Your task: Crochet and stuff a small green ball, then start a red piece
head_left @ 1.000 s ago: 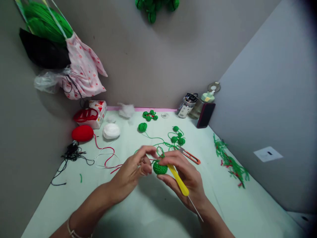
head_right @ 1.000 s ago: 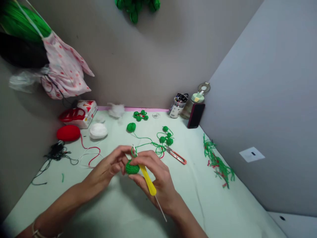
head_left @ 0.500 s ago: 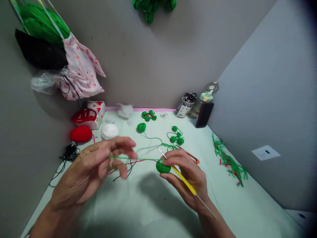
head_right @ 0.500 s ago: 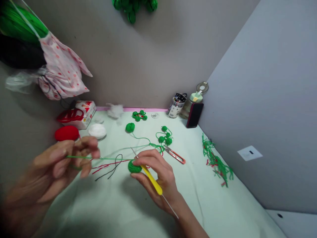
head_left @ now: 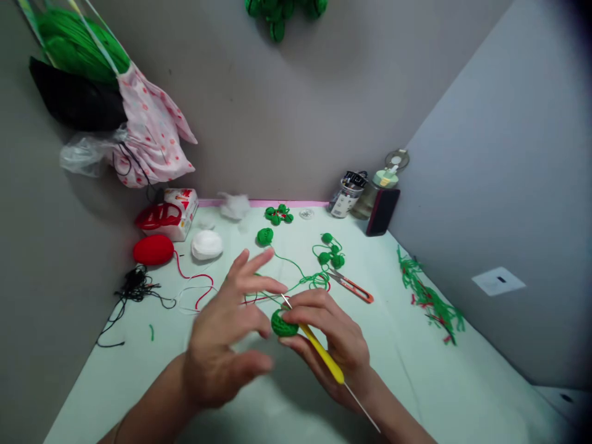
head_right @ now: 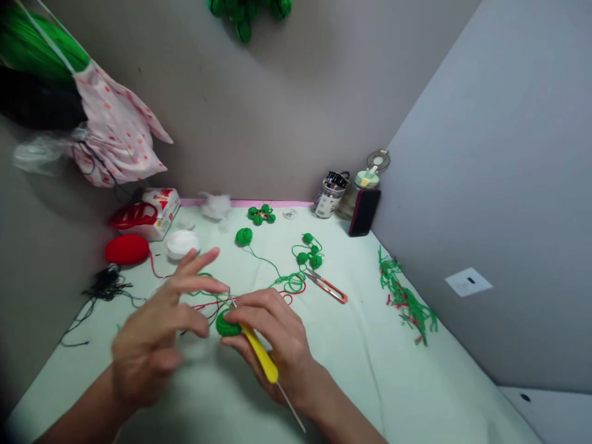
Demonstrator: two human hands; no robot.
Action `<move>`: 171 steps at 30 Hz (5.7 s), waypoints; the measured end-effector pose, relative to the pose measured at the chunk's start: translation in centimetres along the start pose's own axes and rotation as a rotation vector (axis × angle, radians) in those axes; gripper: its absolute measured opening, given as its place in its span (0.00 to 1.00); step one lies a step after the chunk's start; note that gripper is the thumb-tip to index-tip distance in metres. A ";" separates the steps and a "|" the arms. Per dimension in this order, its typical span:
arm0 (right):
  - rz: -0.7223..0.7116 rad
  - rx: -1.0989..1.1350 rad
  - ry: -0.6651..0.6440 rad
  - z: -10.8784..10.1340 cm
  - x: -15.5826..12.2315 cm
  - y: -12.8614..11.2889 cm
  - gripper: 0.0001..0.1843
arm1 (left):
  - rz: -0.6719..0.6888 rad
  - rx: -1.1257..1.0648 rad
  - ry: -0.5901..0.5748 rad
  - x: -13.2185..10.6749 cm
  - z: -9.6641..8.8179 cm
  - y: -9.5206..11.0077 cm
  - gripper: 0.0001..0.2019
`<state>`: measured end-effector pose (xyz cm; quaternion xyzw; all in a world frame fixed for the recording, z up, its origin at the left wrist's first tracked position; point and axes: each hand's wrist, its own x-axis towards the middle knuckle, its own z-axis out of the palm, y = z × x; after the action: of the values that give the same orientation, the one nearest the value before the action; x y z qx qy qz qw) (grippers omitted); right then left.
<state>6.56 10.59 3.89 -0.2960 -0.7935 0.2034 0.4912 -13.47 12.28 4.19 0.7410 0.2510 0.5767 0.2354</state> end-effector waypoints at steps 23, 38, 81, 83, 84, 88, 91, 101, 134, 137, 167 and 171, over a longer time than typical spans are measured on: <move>0.146 0.060 0.103 -0.1 0.0 0.1 0.20 | -0.378 -0.111 0.043 -1.3 2.6 -0.4 0.24; 0.252 0.116 0.263 0.2 -0.3 0.3 0.18 | -0.387 -0.086 0.079 -1.5 3.2 0.2 0.32; 0.479 0.733 0.385 0.6 0.5 1.8 0.05 | -0.841 -0.687 0.208 -1.1 4.2 0.1 0.43; 0.474 0.661 0.364 0.3 0.2 1.9 0.05 | -0.844 -0.631 0.183 -1.0 4.2 0.1 0.45; 0.446 0.597 0.346 0.2 0.0 2.0 0.07 | -0.845 -0.601 0.169 -1.0 4.1 0.1 0.46; 0.306 0.373 0.262 -0.3 -0.5 2.3 0.10 | -0.857 -0.524 0.119 -0.5 3.6 0.1 0.45; 0.281 0.433 0.253 -0.4 -0.6 2.5 0.11 | -0.850 -0.494 0.090 -0.4 3.2 -0.1 0.43; 0.489 0.913 0.235 -1.0 0.6 2.5 0.10 | -0.839 -0.491 -0.123 -0.7 2.5 -0.4 0.36; -0.152 -0.210 0.220 -0.7 -1.0 1.2 0.17 | -1.068 -0.968 0.122 -0.3 3.4 0.3 0.43; 0.056 0.066 0.212 -0.9 -0.8 1.3 0.20 | -1.083 -0.983 0.093 -0.1 2.9 -0.1 0.44; 0.270 0.354 0.390 -1.6 -0.1 2.0 0.10 | -1.047 -0.987 0.024 -0.1 2.0 -0.5 0.27; 0.425 0.612 0.381 -2.3 0.5 2.3 0.08 | -1.030 -0.963 -0.035 -0.1 1.5 -0.7 0.23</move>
<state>9.07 12.66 3.80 -0.3259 -0.5126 0.4682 0.6416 -12.05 12.67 3.33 0.3506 0.2829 0.4270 0.7840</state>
